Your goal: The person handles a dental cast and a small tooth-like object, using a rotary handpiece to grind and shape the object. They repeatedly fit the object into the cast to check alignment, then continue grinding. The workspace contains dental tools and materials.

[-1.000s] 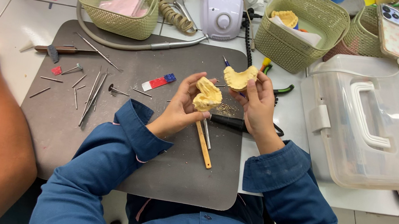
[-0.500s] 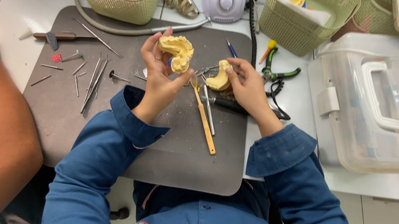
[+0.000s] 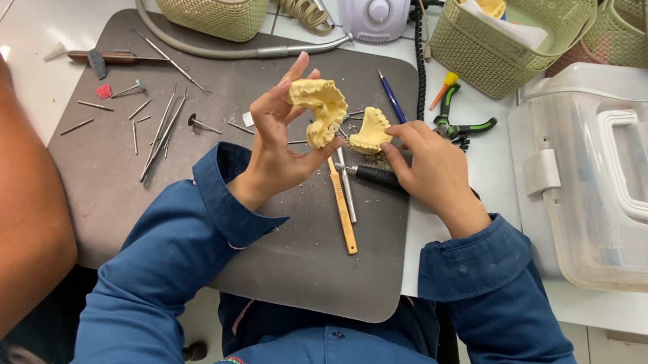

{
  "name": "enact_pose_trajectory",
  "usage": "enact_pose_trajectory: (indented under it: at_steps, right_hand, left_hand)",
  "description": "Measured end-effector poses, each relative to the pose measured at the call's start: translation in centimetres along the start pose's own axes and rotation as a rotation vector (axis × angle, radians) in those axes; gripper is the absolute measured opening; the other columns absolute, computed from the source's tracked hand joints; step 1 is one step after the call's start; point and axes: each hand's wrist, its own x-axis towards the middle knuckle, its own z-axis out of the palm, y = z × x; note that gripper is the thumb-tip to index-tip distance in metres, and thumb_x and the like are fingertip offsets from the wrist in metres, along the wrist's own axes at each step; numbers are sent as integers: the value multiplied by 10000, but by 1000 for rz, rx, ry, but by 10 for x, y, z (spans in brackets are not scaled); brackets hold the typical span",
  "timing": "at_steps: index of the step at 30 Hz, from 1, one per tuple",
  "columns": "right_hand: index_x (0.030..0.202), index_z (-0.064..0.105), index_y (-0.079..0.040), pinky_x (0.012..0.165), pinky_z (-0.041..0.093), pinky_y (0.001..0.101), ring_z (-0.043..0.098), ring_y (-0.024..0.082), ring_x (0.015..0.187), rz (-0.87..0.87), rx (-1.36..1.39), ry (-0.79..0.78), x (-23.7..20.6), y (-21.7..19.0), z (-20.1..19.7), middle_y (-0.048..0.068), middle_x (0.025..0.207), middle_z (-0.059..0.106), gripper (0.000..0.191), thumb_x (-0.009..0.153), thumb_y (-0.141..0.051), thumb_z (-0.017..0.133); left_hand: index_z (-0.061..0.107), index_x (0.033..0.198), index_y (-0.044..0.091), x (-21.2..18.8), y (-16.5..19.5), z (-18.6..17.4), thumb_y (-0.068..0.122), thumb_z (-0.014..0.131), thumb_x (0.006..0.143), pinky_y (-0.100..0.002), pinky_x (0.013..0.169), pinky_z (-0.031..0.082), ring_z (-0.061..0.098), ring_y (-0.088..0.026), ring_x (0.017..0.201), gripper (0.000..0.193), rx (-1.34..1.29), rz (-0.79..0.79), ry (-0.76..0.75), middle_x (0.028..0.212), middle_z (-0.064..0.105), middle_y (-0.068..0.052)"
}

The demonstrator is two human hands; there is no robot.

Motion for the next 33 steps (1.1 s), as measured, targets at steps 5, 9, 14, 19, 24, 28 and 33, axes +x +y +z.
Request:
enact_pose_trajectory:
  at_steps: [5,9,14,19,24,28,33]
  right_hand:
    - [991,710,-154,643,535,388,688,238,791,34,-132,-78,-2,-3,-4,8,955,707,198,979,-352,723]
    - [1003,697,-101,707,520,420,632,286,916,-25,-108,-265,-6,-6,-17,67,957,654,332,872,-400,762]
    - [1049,682,-71,795,489,418,579,299,956,-94,0,-358,-9,-2,-16,88,972,617,367,857,-377,749]
    - [1015,680,-82,788,466,411,582,278,936,-117,-108,-304,-15,1,-8,74,953,621,301,906,-359,725]
    - [1000,662,-67,789,457,407,577,279,916,-122,-122,-230,-16,-1,-3,91,939,613,319,910,-366,727]
    - [1001,650,-52,790,454,408,580,278,915,-115,-112,-180,-15,-1,-3,94,947,613,322,910,-350,729]
    - [1031,644,-45,788,453,407,593,290,884,-90,-100,-97,-11,2,-2,105,967,631,305,908,-306,740]
  left_hand:
    - [164,1490,216,2,-1,2,20,876,906,-476,1179,552,436,-378,1533,941,6,24,35,1675,209,-294]
    - [187,1469,152,7,3,0,39,899,870,-469,1186,546,474,-394,1482,937,138,49,9,1622,299,-288]
    - [244,1420,83,5,-3,-6,170,929,883,-358,1013,618,665,-300,1276,875,380,-98,-18,1516,498,-232]
    - [285,1406,1,4,-30,-19,289,921,808,-485,1013,536,614,-405,1267,919,595,-435,22,1402,568,-227]
    - [254,1339,-122,1,-55,-24,407,919,797,-695,1185,131,483,-462,1364,1008,835,-409,-138,1451,480,-333]
    - [271,1375,-213,-2,-52,-25,546,843,793,-728,1136,16,352,-507,1438,1115,944,-432,-269,1479,418,-389]
    - [507,1277,-119,11,-34,-40,643,805,768,-775,1125,-65,287,-474,1495,963,1113,-573,-376,1496,457,-334]
